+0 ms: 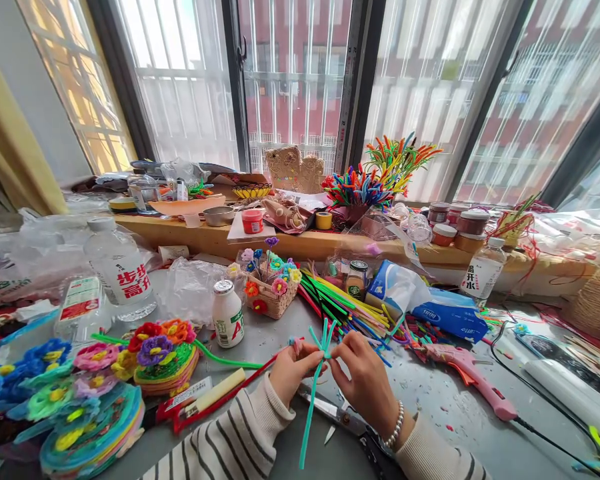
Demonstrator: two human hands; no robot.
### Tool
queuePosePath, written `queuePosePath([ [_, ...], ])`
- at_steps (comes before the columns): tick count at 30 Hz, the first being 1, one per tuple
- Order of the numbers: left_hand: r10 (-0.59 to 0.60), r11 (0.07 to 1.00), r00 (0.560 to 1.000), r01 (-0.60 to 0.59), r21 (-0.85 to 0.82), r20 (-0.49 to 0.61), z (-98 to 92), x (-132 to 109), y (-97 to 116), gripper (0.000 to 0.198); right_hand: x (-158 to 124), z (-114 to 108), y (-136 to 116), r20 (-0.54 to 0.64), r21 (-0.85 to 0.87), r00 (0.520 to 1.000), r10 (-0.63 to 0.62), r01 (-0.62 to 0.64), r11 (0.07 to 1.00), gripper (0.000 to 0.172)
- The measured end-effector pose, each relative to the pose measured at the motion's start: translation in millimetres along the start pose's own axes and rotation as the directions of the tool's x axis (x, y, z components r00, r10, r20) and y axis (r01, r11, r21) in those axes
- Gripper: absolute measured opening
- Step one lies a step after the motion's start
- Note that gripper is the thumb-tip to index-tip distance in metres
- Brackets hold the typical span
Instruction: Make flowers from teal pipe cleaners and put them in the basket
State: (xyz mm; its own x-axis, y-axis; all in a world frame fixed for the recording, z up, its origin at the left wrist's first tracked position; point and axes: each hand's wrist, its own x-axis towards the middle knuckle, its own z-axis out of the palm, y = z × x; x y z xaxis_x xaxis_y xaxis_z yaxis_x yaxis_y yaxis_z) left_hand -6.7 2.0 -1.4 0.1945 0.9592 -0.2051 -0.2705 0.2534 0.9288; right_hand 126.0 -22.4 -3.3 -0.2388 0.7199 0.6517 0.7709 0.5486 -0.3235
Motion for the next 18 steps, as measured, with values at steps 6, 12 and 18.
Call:
queuePosePath([
  [6,0.371,0.876,0.928,-0.339,0.343,-0.029,3.8,-8.8,3.7,0.011,-0.1,5.9,-8.5,0.269,0.602,0.782,0.562,-0.592,0.536,0.015],
  [12,0.447,0.807,0.894,-0.405,0.429,0.003,3.3,-11.0,1.2,0.008,-1.4,7.6,-4.3,0.762,0.626,0.452,0.463,-0.697,-0.350,0.013],
  [18,0.126,0.991,0.991,-0.124,0.053,-0.037,0.6,-1.3,-3.6,0.021,-1.0,-0.5,2.8,0.570,0.723,0.663,0.486,-0.685,0.086,0.019],
])
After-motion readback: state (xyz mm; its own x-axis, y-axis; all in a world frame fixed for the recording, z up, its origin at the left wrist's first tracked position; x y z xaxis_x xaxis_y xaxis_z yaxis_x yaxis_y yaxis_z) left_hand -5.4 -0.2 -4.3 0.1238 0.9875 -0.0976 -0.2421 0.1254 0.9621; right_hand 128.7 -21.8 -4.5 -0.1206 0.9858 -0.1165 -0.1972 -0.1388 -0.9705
